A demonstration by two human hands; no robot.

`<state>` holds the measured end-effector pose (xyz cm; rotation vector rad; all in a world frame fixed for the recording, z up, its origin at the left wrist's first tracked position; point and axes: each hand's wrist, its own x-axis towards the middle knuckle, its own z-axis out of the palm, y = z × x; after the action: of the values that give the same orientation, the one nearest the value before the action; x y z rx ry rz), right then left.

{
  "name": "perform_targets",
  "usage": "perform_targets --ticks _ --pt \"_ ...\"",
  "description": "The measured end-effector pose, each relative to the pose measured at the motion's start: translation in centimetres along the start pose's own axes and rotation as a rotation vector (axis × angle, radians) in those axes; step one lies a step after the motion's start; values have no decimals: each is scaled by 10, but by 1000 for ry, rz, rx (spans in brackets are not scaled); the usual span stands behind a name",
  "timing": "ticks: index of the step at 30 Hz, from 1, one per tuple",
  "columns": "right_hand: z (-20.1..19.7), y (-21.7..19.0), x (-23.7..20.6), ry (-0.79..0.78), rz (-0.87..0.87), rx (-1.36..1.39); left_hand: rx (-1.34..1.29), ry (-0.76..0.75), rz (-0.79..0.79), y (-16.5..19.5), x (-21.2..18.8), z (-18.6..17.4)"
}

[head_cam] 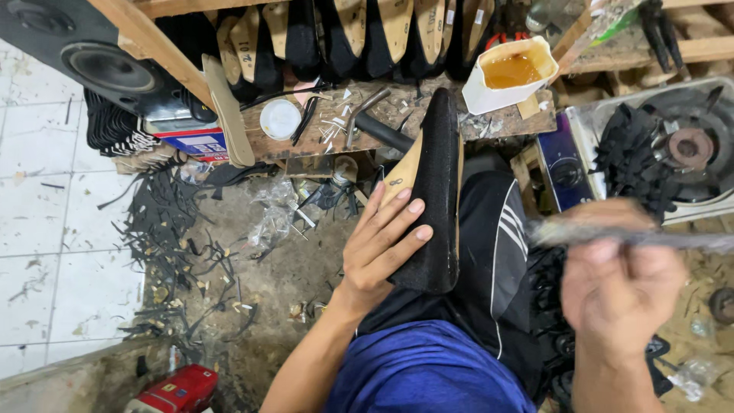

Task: The person sits on the floor of a shoe workshop holding a black shoe upper on their lap and uses a long brush to apply glue along the sole edge of the shoe. They periodically dip the brush into a glue container on the workbench and continue coating the edge, turning the shoe to reach different sections.

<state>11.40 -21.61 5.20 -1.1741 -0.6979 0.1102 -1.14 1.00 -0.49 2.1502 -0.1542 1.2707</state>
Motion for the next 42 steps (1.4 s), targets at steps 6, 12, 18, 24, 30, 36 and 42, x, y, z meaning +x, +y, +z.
perform_targets --ticks 6,12,18,24,30,36,42 --pt "-11 13 15 84 22 118 47 5 5 -6 8 -4" --pt "24 11 5 -91 -4 -433 -59 91 -74 -4 7 0" --pt "46 -5 16 -227 -36 -624 -72 65 -93 0 5 -1" --pt "47 -15 12 -325 -129 -587 -63 62 -123 2 5 -1" --pt "38 -13 14 -375 -215 -598 -69 64 -107 3 5 -1" --pt "36 -9 12 -317 -179 -718 -69 43 -100 5 6 0" --pt "34 -15 14 -445 -220 -619 -67 47 -101 4 2 0"
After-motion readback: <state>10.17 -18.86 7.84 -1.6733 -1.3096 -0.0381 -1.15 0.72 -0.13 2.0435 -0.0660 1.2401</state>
